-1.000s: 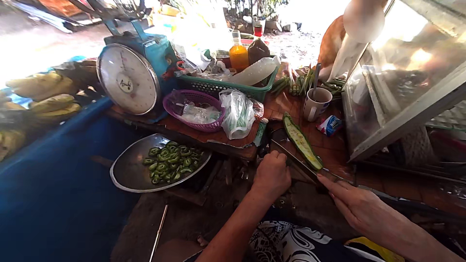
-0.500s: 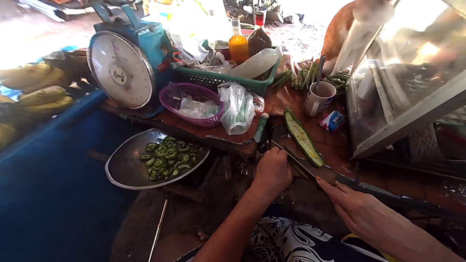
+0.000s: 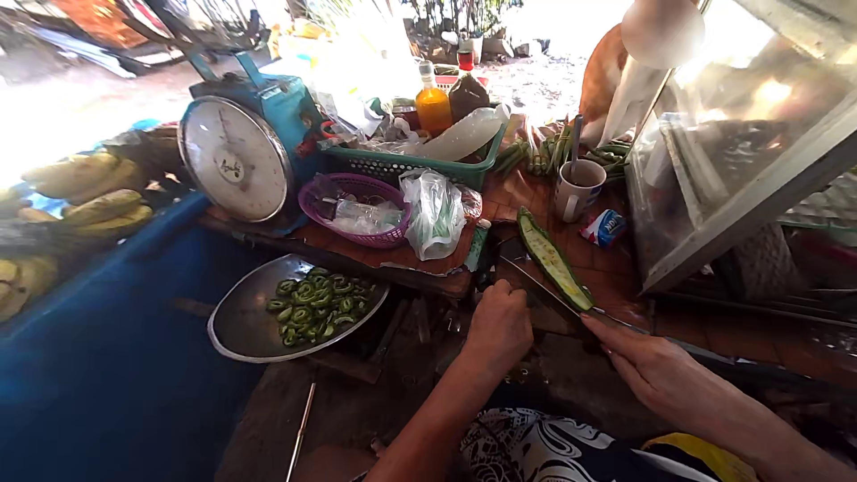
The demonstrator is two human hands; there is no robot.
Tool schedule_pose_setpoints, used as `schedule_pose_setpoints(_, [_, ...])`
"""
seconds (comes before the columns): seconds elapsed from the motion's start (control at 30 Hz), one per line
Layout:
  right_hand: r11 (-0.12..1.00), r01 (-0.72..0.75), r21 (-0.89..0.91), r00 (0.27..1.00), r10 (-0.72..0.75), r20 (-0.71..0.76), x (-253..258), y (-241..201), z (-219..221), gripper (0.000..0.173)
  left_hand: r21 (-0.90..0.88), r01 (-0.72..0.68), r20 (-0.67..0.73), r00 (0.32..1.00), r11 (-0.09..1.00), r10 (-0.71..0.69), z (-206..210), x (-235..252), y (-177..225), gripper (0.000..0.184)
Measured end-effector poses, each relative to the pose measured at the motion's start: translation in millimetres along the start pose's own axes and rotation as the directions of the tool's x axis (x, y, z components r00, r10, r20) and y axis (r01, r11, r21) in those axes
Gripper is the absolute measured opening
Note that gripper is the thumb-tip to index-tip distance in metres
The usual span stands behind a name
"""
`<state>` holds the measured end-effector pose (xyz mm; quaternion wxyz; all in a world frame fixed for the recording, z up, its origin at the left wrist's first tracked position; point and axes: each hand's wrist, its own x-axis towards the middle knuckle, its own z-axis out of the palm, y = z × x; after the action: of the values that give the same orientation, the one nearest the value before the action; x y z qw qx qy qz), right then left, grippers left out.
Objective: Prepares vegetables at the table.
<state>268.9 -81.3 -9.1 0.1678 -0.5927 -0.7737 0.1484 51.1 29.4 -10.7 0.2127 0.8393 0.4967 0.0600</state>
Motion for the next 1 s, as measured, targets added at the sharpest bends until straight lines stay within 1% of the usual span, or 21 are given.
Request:
schedule_pose_setpoints(0.13, [0.992, 0.075, -0.098, 0.992, -0.084, -0.096, -11.9, -3.8, 0.8, 0.05, 0.021, 0.052, 0.053, 0.997, 0.998, -0.053, -7.9, 4.0, 9.1, 0.03])
schedule_pose_setpoints(0.37, [0.984, 0.111, -0.139, 0.986, -0.126, -0.11, -20.1, -8.2, -4.0, 0.049, 0.033, 0.061, 0.099, 0.993, 0.998, -0.064, -12.6, 5.9, 12.8, 0.031])
schedule_pose_setpoints(0.63, [0.978, 0.103, -0.183, 0.991, -0.115, -0.061, -15.3, -11.0, 6.6, 0.052, 0.001, 0.047, 0.038, 0.998, 0.999, -0.048, -5.4, 4.7, 10.4, 0.03])
schedule_pose_setpoints(0.7, [0.979, 0.093, -0.182, 0.995, -0.099, -0.024, -7.4, -11.9, 8.4, 0.052, 0.006, 0.045, 0.028, 0.999, 0.999, -0.045, -4.2, 4.8, 9.6, 0.03])
schedule_pose_setpoints(0.77, [0.98, 0.073, -0.185, 0.997, -0.066, 0.044, 0.8, -12.9, 9.4, 0.052, 0.007, 0.039, 0.005, 0.999, 0.999, -0.039, -1.5, 4.4, 9.1, 0.03])
schedule_pose_setpoints(0.83, [0.987, 0.056, -0.153, 0.995, -0.043, 0.085, 6.9, -12.7, 9.0, 0.053, 0.006, 0.043, -0.002, 0.999, 0.999, -0.043, -1.2, 4.0, 9.1, 0.03])
schedule_pose_setpoints(0.9, [0.999, 0.017, -0.041, 0.993, -0.012, 0.113, 9.5, -8.5, 4.0, 0.051, -0.011, 0.064, 0.025, 0.998, 0.998, -0.064, -3.9, 3.7, 9.5, 0.03])
schedule_pose_setpoints(0.93, [1.0, 0.011, 0.008, 0.994, -0.012, 0.106, 9.8, -4.4, 1.3, 0.051, -0.015, 0.073, 0.039, 0.997, 0.997, -0.073, -4.8, 3.8, 9.8, 0.03])
schedule_pose_setpoints(1.0, [0.999, 0.025, 0.033, 0.999, -0.027, 0.048, 8.0, 2.2, -1.5, 0.049, -0.015, 0.08, 0.049, 0.996, 0.997, -0.079, -6.2, 4.2, 9.6, 0.031])
